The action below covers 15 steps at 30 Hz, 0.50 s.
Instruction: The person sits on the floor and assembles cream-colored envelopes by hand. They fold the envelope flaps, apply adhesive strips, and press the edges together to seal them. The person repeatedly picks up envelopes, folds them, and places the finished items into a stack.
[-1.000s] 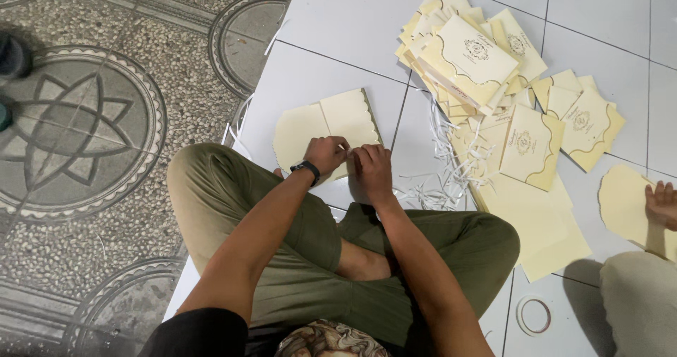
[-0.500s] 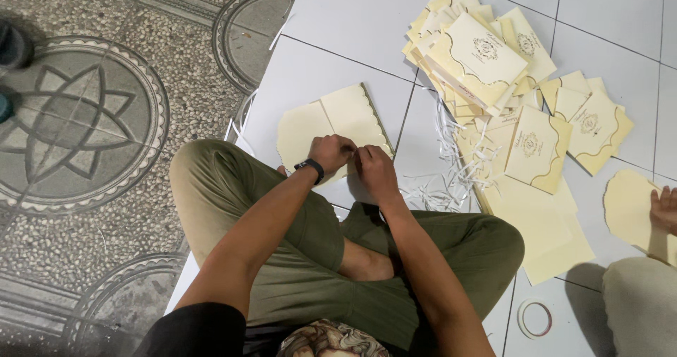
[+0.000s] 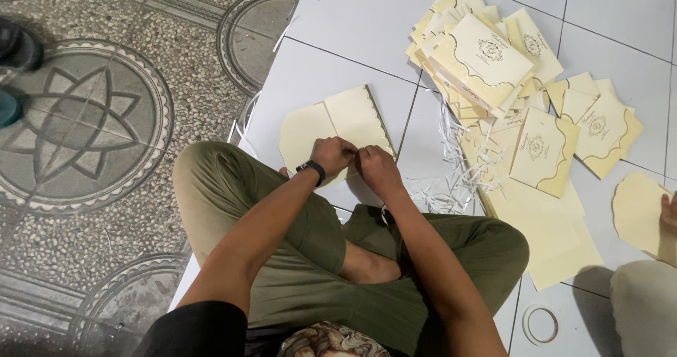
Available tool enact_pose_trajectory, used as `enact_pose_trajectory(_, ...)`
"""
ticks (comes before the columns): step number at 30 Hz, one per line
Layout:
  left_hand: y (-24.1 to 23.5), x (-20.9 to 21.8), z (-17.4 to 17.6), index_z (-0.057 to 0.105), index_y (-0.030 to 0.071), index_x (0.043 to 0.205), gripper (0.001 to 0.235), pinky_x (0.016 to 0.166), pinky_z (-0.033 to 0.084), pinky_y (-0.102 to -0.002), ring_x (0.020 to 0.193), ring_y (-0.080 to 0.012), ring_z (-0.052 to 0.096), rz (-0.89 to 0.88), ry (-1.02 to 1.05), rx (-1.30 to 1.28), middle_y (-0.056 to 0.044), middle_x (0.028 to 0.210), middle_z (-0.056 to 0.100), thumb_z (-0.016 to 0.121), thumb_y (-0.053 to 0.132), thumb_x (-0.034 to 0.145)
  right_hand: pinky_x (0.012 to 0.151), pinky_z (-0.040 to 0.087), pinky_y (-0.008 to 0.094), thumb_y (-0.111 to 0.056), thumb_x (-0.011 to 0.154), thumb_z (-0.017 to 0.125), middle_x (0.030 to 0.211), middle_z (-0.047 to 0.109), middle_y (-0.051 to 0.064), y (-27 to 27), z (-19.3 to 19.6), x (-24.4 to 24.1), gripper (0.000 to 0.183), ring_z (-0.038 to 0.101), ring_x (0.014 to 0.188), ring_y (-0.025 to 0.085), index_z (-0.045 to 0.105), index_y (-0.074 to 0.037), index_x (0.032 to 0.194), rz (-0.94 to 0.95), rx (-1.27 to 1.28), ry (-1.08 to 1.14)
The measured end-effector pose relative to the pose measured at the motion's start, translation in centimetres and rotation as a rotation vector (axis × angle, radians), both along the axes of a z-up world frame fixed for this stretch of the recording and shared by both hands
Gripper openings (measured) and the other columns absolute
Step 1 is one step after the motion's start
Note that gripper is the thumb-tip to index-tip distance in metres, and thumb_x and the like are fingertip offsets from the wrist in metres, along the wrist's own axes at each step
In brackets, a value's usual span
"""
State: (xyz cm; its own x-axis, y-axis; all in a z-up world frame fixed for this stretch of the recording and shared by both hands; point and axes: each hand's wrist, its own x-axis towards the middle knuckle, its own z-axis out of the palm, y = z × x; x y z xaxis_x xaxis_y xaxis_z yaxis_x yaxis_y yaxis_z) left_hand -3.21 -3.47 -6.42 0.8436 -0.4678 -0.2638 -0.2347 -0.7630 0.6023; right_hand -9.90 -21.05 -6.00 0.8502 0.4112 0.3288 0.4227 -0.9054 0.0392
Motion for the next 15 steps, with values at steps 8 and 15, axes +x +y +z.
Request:
enact_pose_trajectory(8,-0.1,0.1,-0.7,0.076,0.038,0.107,0.02,0.105,0.051,-0.041,0.115,-0.0212,0.071,0.0,-0.002,0.002,0.012,0.107,0.078,0.065,0.035,0.09,0.065,0.054,0.033,-0.021,0.09,0.07,0.072,0.055,0.003,0.1,-0.7,0.2,0.012,0.065,0.072,0.023,0.063,-0.013,0.085,-0.051,0.257,-0.057)
enact_pose_trajectory(15,0.1,-0.4,1.4,0.068,0.031,0.103,0.013,0.099,0.052,-0.042,0.106,-0.0223,0.074,0.016,-0.023,0.006,0.01,0.097,0.078,0.06,0.035,0.094,0.057,0.053,0.041,-0.01,0.073,0.073,0.066,0.064,0.012,-0.6,2.6,-0.6,0.005,0.069,0.066,0.03,0.068,-0.01,0.075,-0.514,0.997,-0.005)
